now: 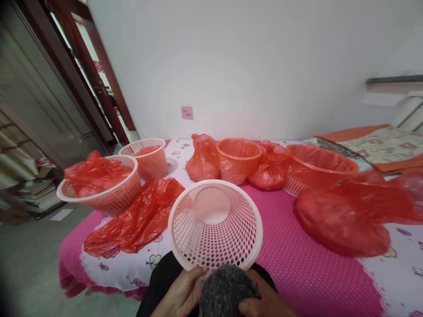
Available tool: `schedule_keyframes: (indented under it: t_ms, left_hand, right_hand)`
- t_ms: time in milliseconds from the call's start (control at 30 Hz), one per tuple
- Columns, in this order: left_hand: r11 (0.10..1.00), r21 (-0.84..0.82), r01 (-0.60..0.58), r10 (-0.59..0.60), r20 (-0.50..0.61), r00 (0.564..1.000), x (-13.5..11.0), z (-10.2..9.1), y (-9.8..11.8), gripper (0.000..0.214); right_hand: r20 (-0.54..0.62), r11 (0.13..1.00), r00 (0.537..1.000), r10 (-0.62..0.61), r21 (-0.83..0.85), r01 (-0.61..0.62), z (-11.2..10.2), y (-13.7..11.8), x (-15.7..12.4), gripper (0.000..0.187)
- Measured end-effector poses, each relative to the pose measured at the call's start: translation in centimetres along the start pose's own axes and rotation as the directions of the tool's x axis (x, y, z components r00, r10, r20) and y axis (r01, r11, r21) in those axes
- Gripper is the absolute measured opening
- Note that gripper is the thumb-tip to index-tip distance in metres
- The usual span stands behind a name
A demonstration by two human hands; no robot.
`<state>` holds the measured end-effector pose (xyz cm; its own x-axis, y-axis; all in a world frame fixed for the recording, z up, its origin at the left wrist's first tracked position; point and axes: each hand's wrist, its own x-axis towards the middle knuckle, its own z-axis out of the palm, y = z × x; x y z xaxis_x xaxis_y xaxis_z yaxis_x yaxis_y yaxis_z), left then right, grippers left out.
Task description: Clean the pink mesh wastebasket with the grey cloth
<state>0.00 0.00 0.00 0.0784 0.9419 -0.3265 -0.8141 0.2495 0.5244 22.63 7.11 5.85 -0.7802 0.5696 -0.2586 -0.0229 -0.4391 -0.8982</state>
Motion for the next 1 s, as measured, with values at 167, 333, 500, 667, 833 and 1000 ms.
schedule_keyframes:
  t_ms: [167,333,500,667,833,1000]
  left_hand:
    - [0.999,0.045,-0.012,0.013,-0.014,1.0,-0.5,2.1,0.0,0.055]
    - [0.996,0.091,0.007,-0.007,0.0,1.0,-0.7,2.1,-0.1,0.045]
    - [0.997,0.072,0.039,-0.034,-0.07,0.997,-0.5,0.6,-1.0,0.047]
    - [0.994,0.086,0.066,-0.06,-0.065,0.996,-0.3,0.0,-1.3,0.048]
    - [0.991,0.102,0.082,-0.076,-0.066,0.995,-0.3,-0.1,-1.1,0.047]
    - [0.992,0.09,0.091,-0.087,-0.055,0.995,-0.3,-0.5,-1.1,0.048]
  right_hand:
    - [-0.264,0.996,0.965,-0.009,0.089,0.033,1.7,-0.9,1.6,0.057]
    - [-0.49,0.84,0.762,-0.424,-0.527,0.129,1.0,-2.4,6.4,0.053]
    - [-0.302,0.375,0.704,-0.643,-0.925,-0.055,0.8,-3.4,10.3,0.037]
    - [-0.186,0.088,0.773,-0.607,-0.982,-0.167,1.6,-5.5,14.2,0.032]
    - [-0.241,0.083,0.846,-0.475,-0.97,-0.229,1.7,-4.8,19.2,0.039]
    - [-0.271,0.098,0.916,-0.295,-0.963,-0.253,1.6,-1.0,21.6,0.051]
